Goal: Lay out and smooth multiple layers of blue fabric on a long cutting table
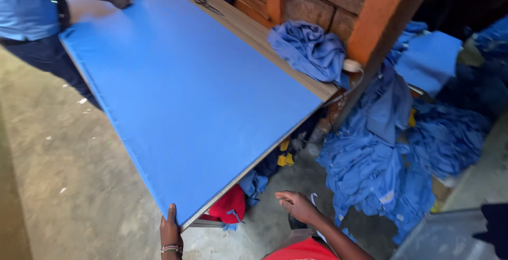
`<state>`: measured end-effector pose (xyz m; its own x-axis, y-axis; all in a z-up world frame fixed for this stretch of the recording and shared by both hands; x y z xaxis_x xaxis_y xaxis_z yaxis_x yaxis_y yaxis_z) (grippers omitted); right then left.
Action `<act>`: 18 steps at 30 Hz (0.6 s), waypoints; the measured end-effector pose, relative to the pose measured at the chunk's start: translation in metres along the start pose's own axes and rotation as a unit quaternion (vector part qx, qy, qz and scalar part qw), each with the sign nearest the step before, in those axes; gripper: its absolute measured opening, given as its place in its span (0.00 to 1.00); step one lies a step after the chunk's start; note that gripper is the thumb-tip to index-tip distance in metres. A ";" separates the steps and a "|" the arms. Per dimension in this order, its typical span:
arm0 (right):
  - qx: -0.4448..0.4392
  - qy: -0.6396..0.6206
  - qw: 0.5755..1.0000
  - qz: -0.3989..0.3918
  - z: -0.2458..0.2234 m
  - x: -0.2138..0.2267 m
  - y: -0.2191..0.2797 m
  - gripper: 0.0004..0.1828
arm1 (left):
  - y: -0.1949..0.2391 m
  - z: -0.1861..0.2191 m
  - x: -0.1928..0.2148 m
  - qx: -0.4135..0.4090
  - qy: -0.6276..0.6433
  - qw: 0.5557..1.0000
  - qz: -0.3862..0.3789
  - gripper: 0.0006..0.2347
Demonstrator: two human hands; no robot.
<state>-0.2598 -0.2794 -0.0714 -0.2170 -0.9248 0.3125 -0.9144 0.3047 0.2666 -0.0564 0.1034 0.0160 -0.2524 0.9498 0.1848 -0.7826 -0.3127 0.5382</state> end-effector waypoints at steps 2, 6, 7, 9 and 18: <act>0.011 0.023 0.999 -0.019 -0.028 0.021 -0.013 0.25 | -0.057 -0.029 -0.003 -0.020 0.029 0.999 0.010 0.29; 0.024 0.054 0.995 -0.077 -0.061 0.053 -0.027 0.24 | -0.077 -0.052 -0.004 -0.047 0.025 0.997 0.049 0.29; 0.024 0.053 0.996 -0.074 -0.063 0.064 -0.032 0.24 | -0.064 -0.054 -0.011 -0.049 0.025 0.997 0.046 0.29; 0.047 0.035 0.993 -0.101 -0.069 0.072 -0.042 0.24 | -0.043 -0.052 -0.008 -0.064 0.069 0.990 0.106 0.28; 0.055 -0.016 0.990 -0.125 -0.099 0.091 -0.071 0.24 | -0.075 -0.073 -0.030 -0.139 0.060 0.968 0.199 0.21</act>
<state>-0.1805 -0.3629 0.0280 0.0126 -0.9755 0.2198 -0.9722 0.0395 0.2308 -0.0316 0.0992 -0.0893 -0.6170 0.7538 0.2262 -0.7284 -0.6558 0.1985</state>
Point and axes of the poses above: each hand's wrist, its own y-axis away from the middle knuckle, its own x-axis out of the back of the hand, z = x × y, the point moved 3 cm from there along -y, towards the middle knuckle, and after that the axes turned 8 degrees about z, right-handed, at the moved point
